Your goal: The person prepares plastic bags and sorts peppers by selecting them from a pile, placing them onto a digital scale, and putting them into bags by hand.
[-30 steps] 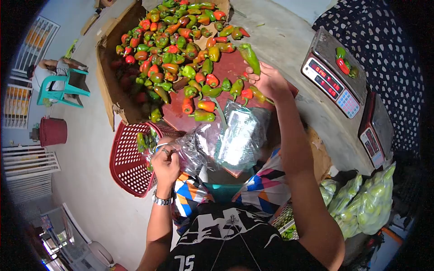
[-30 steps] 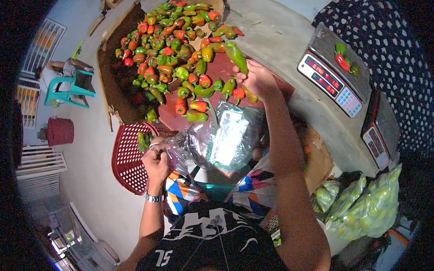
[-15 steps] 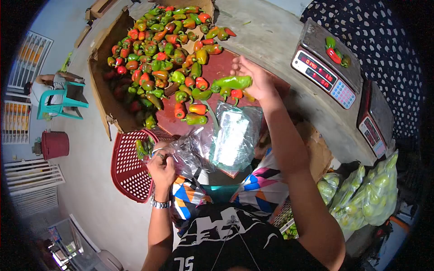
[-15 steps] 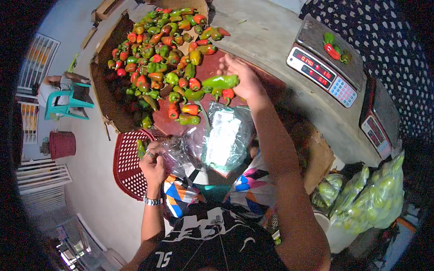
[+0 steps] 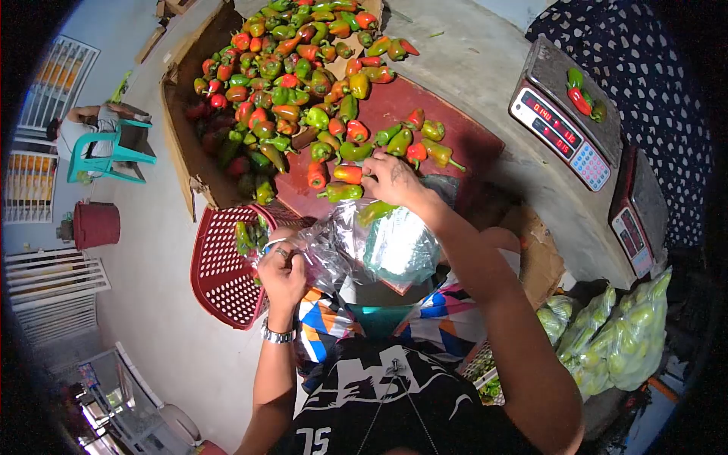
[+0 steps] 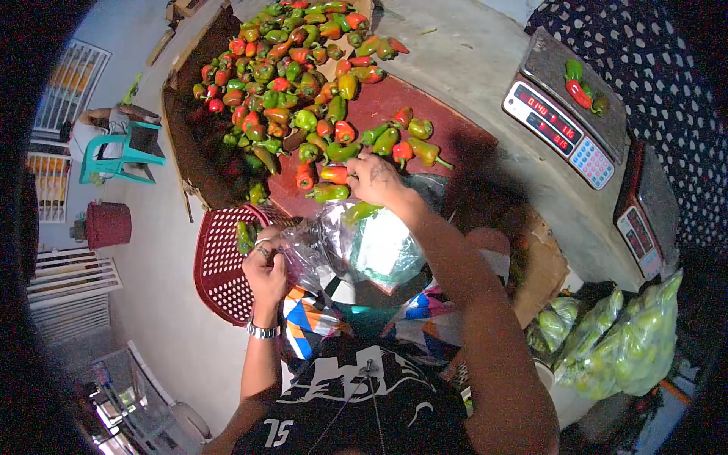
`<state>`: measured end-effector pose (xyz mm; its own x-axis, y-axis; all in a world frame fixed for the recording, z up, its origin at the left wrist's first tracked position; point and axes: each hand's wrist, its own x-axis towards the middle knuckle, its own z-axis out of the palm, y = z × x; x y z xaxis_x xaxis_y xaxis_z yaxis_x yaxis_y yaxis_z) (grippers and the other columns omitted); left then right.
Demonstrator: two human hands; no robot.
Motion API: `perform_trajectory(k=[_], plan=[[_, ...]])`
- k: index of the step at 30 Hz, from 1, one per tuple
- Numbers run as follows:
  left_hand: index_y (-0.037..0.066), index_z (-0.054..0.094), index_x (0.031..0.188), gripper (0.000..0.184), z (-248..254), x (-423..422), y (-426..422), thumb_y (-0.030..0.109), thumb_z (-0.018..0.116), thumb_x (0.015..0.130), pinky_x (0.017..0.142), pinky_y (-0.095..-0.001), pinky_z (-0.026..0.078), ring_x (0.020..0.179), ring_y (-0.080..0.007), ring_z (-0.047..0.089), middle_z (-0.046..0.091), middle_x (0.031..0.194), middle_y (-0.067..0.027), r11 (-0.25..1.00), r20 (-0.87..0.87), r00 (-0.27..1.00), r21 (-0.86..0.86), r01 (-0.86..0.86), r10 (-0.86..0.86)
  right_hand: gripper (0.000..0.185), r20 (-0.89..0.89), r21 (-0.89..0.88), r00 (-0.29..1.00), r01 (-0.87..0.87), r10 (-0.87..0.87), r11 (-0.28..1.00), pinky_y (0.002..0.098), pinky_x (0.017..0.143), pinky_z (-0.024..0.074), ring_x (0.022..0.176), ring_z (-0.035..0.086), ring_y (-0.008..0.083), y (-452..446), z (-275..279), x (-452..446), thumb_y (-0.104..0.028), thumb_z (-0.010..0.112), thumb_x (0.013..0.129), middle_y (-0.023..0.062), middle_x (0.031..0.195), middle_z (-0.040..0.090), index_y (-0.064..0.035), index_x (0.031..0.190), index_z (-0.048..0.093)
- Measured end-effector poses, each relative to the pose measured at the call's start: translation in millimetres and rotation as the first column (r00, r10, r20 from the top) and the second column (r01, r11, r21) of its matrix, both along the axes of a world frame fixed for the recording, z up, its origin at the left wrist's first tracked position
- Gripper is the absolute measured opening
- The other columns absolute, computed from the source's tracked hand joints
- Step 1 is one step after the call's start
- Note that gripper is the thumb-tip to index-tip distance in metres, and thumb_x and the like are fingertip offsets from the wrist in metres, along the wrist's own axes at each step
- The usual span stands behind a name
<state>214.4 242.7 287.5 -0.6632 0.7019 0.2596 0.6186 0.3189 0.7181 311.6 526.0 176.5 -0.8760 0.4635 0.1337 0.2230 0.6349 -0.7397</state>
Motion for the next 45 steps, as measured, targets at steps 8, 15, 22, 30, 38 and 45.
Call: perform_trajectory(k=[8,15,22,30,38,45], plan=[[-0.003,0.066,0.083,0.010,-1.3,-2.6,-4.7,-0.001,0.058,0.079,0.069,-0.0366,0.053,0.070,-0.0314,0.067,0.068,0.078,-0.0173,1.000,-0.011,1.000,0.024,-0.016,0.016,0.043,0.296,0.136,0.903,-0.364,0.313,0.921,0.0494,0.093,0.0522,0.105,0.067,0.0374,-8.8,36.0,31.8,-0.018,0.078,0.078,0.0173,0.108,0.069,-0.0058,0.119,0.069],[-0.004,0.066,0.085,0.011,3.2,2.4,0.2,-0.002,0.056,0.081,0.072,-0.0368,0.053,0.072,-0.0297,0.066,0.068,0.080,-0.0176,1.000,-0.023,1.000,-0.007,0.003,-0.004,0.055,0.469,-0.071,0.843,-0.261,0.263,0.963,0.0453,0.105,0.0491,0.118,0.064,0.0366,26.7,92.1,47.7,-0.026,0.081,0.081,0.0198,0.125,0.067,-0.0057,0.130,0.068],[-0.006,0.070,0.092,0.021,-5.0,-6.3,-9.4,-0.005,0.053,0.079,0.083,-0.0352,0.054,0.083,-0.0285,0.071,0.072,0.089,-0.0183,1.000,-0.007,1.000,-0.012,-0.004,0.004,0.050,-0.080,0.483,0.607,0.717,-0.790,0.502,0.0411,0.098,0.0512,0.108,0.069,0.0324,194.3,121.4,282.4,-0.028,0.085,0.082,0.0180,0.117,0.071,-0.0089,0.126,0.072],[-0.006,0.071,0.094,0.021,-5.4,-3.6,-3.3,-0.004,0.055,0.080,0.082,-0.0356,0.055,0.082,-0.0285,0.070,0.072,0.088,-0.0182,0.996,0.040,0.999,-0.085,0.004,-0.001,0.057,0.152,0.659,0.484,0.600,-0.862,0.454,0.0430,0.101,0.0510,0.114,0.067,0.0354,284.2,140.9,395.1,-0.023,0.084,0.079,0.0147,0.125,0.070,-0.0192,0.134,0.069],[-0.006,0.068,0.092,0.018,0.7,-0.4,4.0,-0.002,0.055,0.080,0.075,-0.0354,0.052,0.073,-0.0276,0.064,0.066,0.080,-0.0177,0.997,-0.050,0.999,-0.075,0.013,-0.017,0.058,0.252,0.606,0.379,0.655,-0.890,0.451,0.0405,0.106,0.0496,0.123,0.065,0.0342,320.7,129.4,380.7,-0.022,0.081,0.079,0.0190,0.135,0.066,-0.0178,0.136,0.068],[-0.006,0.069,0.092,0.021,1.7,-0.6,3.4,-0.003,0.053,0.079,0.077,-0.0346,0.053,0.076,-0.0273,0.067,0.069,0.083,-0.0167,0.997,-0.039,0.999,-0.077,0.012,-0.015,0.045,-0.023,0.593,0.379,0.750,-0.925,0.293,0.0417,0.100,0.0528,0.116,0.067,0.0366,310.4,112.7,381.5,-0.023,0.074,0.083,0.0209,0.120,0.071,-0.0141,0.127,0.071]])
